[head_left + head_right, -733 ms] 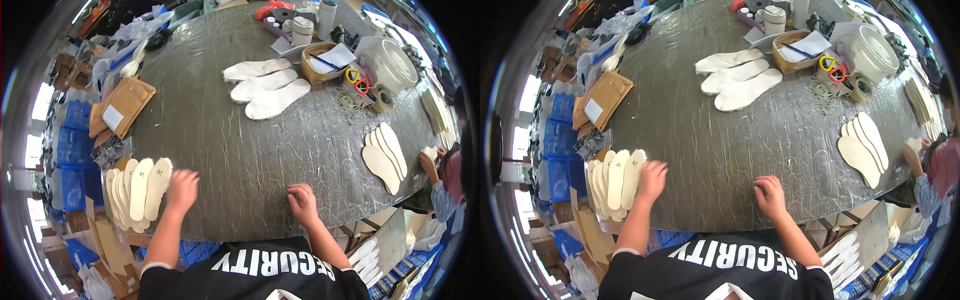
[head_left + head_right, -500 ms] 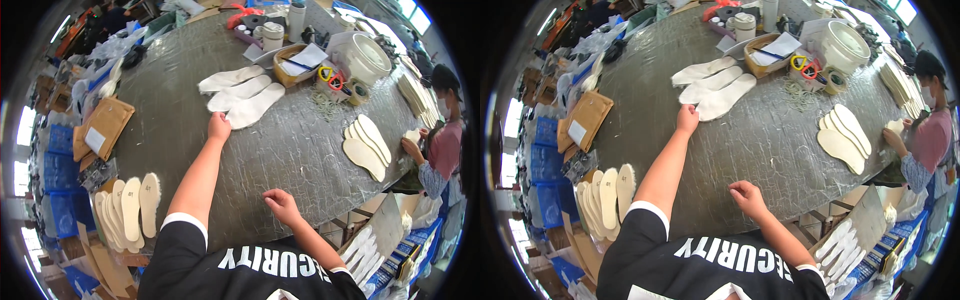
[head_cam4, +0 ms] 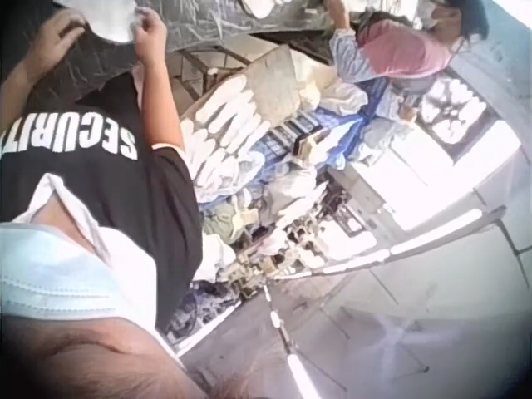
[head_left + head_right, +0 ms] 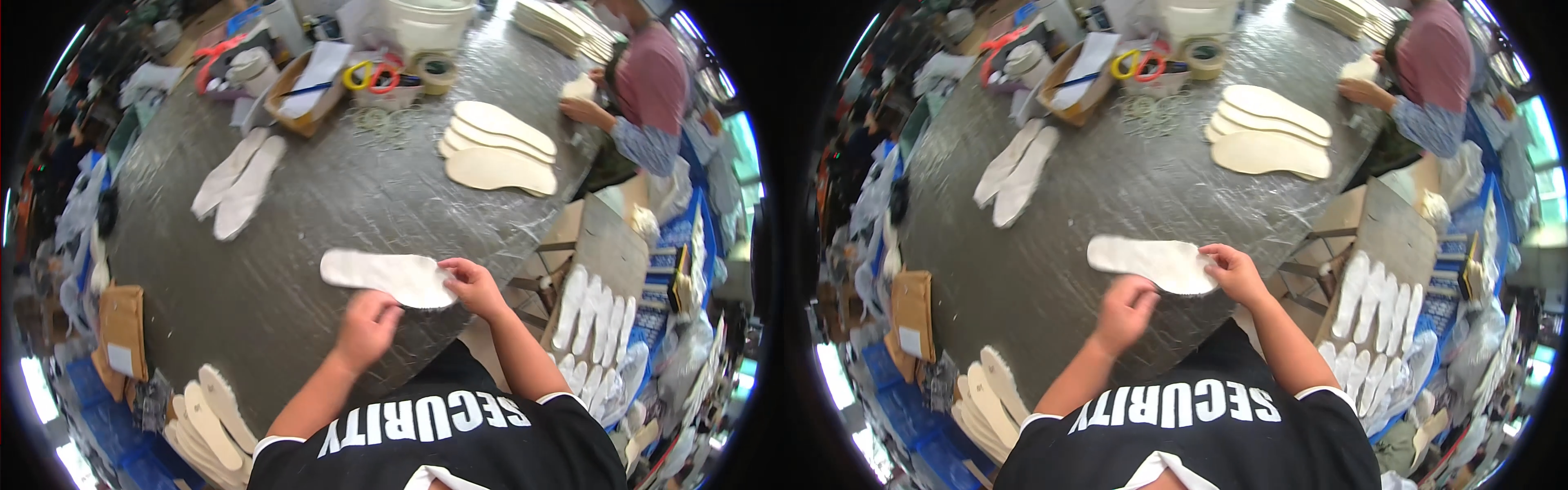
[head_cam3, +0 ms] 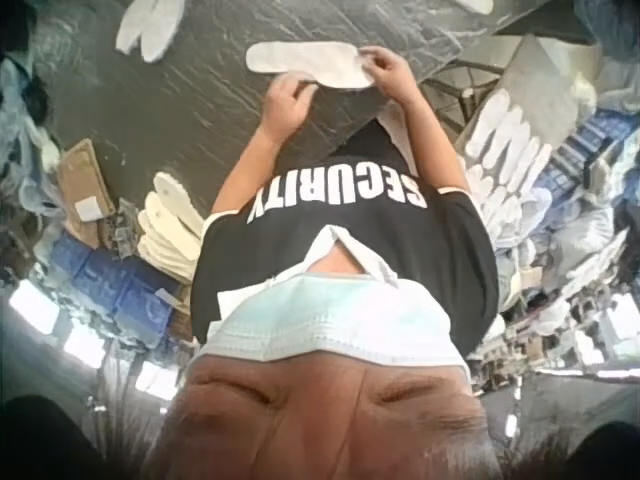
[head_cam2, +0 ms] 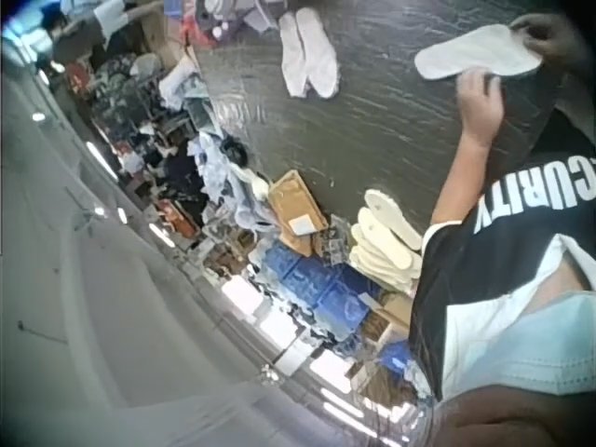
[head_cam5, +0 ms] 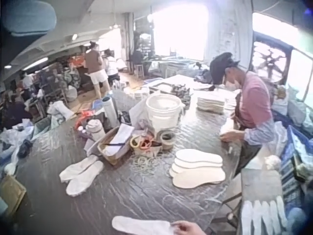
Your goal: Preparing, checking, and trimming shoe insoles at a manufacturing workstation.
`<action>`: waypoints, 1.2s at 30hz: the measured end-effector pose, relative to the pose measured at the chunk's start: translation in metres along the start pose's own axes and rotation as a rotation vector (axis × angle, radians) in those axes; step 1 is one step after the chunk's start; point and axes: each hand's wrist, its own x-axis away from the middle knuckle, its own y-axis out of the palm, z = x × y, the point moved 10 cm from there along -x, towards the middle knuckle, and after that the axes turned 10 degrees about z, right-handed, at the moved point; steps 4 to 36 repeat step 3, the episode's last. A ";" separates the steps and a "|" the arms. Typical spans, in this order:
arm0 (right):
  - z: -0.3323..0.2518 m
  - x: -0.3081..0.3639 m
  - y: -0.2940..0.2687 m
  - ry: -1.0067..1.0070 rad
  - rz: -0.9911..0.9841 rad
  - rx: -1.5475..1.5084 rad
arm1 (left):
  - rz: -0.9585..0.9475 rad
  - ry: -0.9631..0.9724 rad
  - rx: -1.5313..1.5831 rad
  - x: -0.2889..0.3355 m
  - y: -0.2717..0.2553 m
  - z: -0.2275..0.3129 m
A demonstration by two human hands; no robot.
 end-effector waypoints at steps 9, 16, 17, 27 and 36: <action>-0.034 0.000 -0.036 -0.307 0.075 0.454 | -0.172 0.163 -0.518 -0.020 0.002 -0.037; -0.034 0.000 -0.036 -0.307 0.075 0.454 | -0.172 0.163 -0.518 -0.020 0.002 -0.037; -0.034 0.000 -0.036 -0.307 0.075 0.454 | -0.172 0.163 -0.518 -0.020 0.002 -0.037; -0.034 0.000 -0.036 -0.307 0.075 0.454 | -0.172 0.163 -0.518 -0.020 0.002 -0.037; -0.034 0.000 -0.036 -0.307 0.075 0.454 | -0.172 0.163 -0.518 -0.020 0.002 -0.037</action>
